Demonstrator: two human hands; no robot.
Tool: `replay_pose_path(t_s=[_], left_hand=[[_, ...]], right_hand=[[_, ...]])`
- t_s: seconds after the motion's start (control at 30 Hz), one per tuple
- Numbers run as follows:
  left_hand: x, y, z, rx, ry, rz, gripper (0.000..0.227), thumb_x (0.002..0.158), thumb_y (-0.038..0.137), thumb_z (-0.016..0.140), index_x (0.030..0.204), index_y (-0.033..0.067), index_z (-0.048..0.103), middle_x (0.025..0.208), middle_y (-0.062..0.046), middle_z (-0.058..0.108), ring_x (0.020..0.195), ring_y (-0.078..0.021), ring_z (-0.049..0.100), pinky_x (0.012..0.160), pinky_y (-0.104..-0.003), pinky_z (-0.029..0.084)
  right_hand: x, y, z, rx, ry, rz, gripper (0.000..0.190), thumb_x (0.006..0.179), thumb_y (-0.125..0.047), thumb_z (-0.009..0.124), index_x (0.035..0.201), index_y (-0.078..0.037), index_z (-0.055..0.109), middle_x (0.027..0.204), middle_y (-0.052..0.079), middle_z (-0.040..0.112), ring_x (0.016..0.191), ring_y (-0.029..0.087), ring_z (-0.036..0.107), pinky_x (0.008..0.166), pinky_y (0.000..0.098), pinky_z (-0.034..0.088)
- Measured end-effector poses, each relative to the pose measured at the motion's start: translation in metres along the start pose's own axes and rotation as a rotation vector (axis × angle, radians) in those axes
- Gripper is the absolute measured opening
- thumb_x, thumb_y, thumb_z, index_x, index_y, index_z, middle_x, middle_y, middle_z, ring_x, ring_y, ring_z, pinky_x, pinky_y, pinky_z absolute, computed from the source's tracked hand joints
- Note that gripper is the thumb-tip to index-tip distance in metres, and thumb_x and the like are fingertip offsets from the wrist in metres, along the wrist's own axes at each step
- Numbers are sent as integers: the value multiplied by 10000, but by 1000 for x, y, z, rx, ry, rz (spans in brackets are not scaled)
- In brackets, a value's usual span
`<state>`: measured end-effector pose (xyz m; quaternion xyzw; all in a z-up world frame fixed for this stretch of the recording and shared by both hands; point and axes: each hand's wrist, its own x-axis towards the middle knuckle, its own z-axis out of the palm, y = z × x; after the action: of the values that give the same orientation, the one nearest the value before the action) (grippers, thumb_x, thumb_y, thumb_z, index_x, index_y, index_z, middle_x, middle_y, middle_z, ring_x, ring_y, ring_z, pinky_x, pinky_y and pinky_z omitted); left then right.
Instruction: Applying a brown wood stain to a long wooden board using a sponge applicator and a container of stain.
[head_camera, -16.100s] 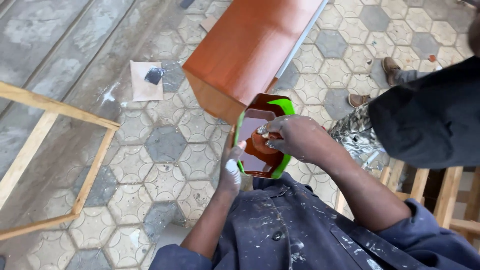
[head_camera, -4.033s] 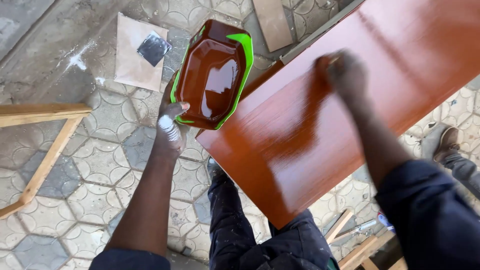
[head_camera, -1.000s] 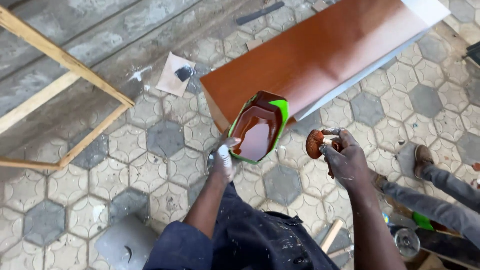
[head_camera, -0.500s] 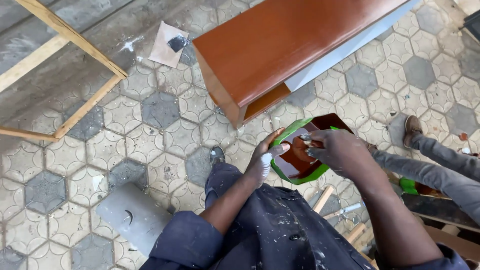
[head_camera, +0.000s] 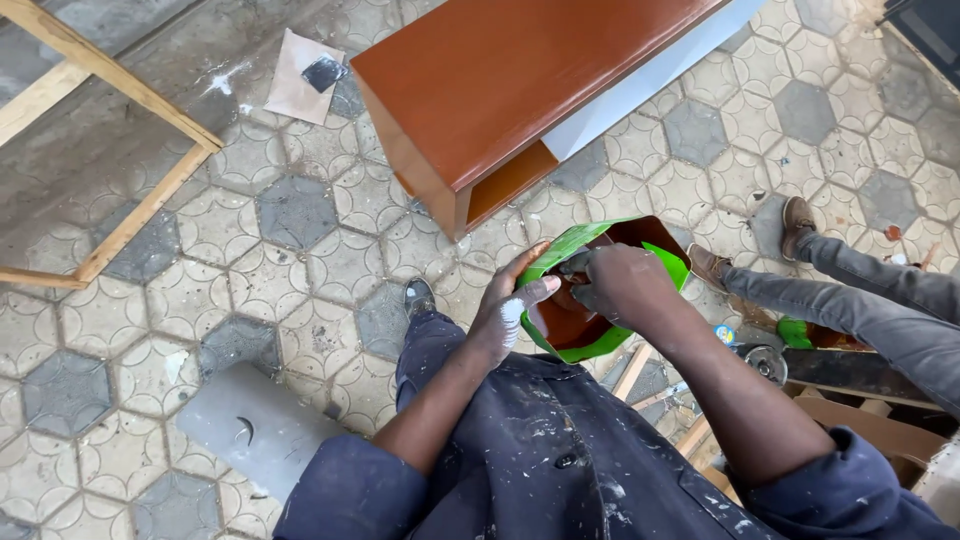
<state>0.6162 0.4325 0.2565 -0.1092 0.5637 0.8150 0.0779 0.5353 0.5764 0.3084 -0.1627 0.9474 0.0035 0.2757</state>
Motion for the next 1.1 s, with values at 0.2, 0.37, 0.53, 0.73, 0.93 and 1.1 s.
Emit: replay_pose_path(t_s=[0.2, 0.37, 0.53, 0.73, 0.93, 1.1], left_hand=[[-6, -2, 1, 20, 29, -9, 598, 856, 387, 770, 1415, 224, 636, 1060, -91, 483, 1090, -184, 487, 1053, -333, 384], [-3, -8, 1, 32, 83, -84, 614, 835, 430, 767, 1397, 219, 637, 1076, -125, 490, 1064, -209, 516, 1022, -338, 396], [0, -14, -8, 77, 143, -100, 642, 812, 440, 783, 1397, 222, 635, 1088, -119, 498, 1053, -199, 538, 1021, -337, 406], [1, -6, -7, 164, 206, -142, 717, 795, 500, 761, 1433, 217, 600, 1177, -188, 505, 1148, -281, 569, 1058, -383, 417], [6, -12, -3, 187, 229, -144, 741, 805, 509, 750, 1451, 191, 578, 1198, -204, 496, 1177, -305, 564, 1071, -390, 413], [14, 4, 4, 145, 224, -116, 699, 796, 472, 759, 1426, 210, 608, 1178, -205, 507, 1147, -300, 573, 1044, -391, 430]], right_hand=[[-25, 0, -34, 513, -84, 9, 196, 812, -251, 681, 829, -65, 740, 731, 186, 715, 776, 413, 719, 702, 463, 547], [-34, 17, -27, 1232, -178, 177, 204, 816, 59, 637, 1013, 71, 690, 717, 70, 523, 444, 152, 529, 314, 245, 362], [-18, 42, 1, 1367, -255, 237, 260, 832, 49, 612, 1089, 4, 617, 782, 118, 555, 510, 214, 594, 324, 213, 336], [-16, 37, 9, 1300, -318, 228, 255, 816, 65, 631, 1069, 71, 650, 746, 151, 568, 468, 249, 594, 281, 275, 373], [8, 49, 15, 1163, -450, 271, 92, 771, -2, 598, 831, 43, 652, 580, 110, 488, 360, 178, 455, 233, 231, 272], [31, 59, 8, 1086, -412, 207, 164, 820, -101, 658, 717, 26, 665, 514, 108, 487, 310, 144, 405, 234, 229, 276]])
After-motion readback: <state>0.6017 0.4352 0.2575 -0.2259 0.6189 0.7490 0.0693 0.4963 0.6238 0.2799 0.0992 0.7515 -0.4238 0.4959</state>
